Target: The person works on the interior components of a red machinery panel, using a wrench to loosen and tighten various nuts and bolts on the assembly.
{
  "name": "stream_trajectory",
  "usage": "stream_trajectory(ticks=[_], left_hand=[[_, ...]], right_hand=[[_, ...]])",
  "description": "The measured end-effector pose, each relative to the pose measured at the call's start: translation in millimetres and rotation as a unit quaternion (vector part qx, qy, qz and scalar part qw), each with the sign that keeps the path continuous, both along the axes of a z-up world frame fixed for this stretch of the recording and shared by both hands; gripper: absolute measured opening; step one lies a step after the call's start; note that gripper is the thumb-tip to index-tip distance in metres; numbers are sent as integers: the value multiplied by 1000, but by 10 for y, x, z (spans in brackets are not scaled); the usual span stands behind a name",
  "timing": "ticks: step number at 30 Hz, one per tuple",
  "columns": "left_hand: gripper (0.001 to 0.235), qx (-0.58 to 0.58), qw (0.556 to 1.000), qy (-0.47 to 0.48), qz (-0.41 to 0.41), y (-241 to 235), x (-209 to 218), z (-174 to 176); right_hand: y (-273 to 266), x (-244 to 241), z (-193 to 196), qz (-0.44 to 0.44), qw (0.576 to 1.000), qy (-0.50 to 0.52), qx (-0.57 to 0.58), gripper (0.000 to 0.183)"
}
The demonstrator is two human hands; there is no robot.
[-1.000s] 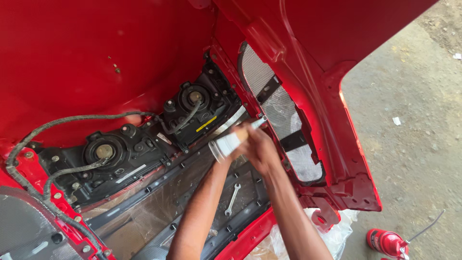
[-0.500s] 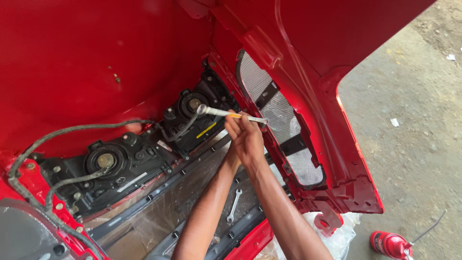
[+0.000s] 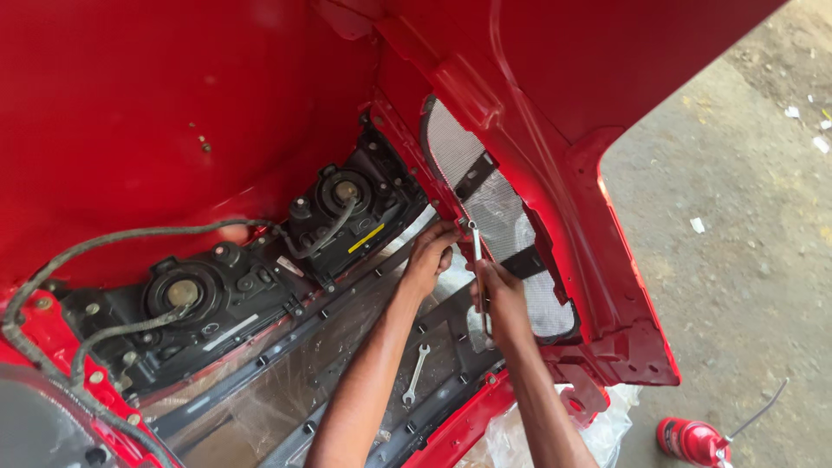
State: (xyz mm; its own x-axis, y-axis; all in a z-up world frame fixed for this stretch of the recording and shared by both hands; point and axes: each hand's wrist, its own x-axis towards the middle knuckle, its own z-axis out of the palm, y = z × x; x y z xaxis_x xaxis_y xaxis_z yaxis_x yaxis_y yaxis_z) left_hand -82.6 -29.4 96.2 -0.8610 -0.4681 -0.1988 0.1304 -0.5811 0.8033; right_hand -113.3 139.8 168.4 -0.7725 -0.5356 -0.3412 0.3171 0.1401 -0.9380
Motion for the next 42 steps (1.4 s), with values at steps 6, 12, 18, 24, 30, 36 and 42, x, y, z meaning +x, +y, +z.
stream_trajectory(ticks=[6, 12, 18, 24, 30, 36, 42], left_hand=[[29, 11, 994, 108, -34, -72, 12, -376], [52, -99, 982, 143, 72, 89, 20, -449], [38, -210, 947, 102, 221, 258, -53, 93], [25, -529, 830, -16, 173, 310, 177, 554], [17, -594, 786, -50, 164, 236, 137, 762], [15, -637, 756, -46, 143, 162, 108, 621], [19, -653, 750, -32, 103, 20, 153, 645]], right_hand=[[-122, -46, -51, 29, 994, -108, -20, 32], [-1366, -232, -280, -57, 811, -417, -408, 35], [-1168, 66, 166, -34, 849, -286, -443, 24], [-411, 272, 466, 65, 909, -187, -368, 24], [223, 247, 58, 72, 960, -175, -208, 28], [312, 198, -198, 58, 971, -154, -175, 27], [283, 239, -102, 58, 977, -141, -148, 26]])
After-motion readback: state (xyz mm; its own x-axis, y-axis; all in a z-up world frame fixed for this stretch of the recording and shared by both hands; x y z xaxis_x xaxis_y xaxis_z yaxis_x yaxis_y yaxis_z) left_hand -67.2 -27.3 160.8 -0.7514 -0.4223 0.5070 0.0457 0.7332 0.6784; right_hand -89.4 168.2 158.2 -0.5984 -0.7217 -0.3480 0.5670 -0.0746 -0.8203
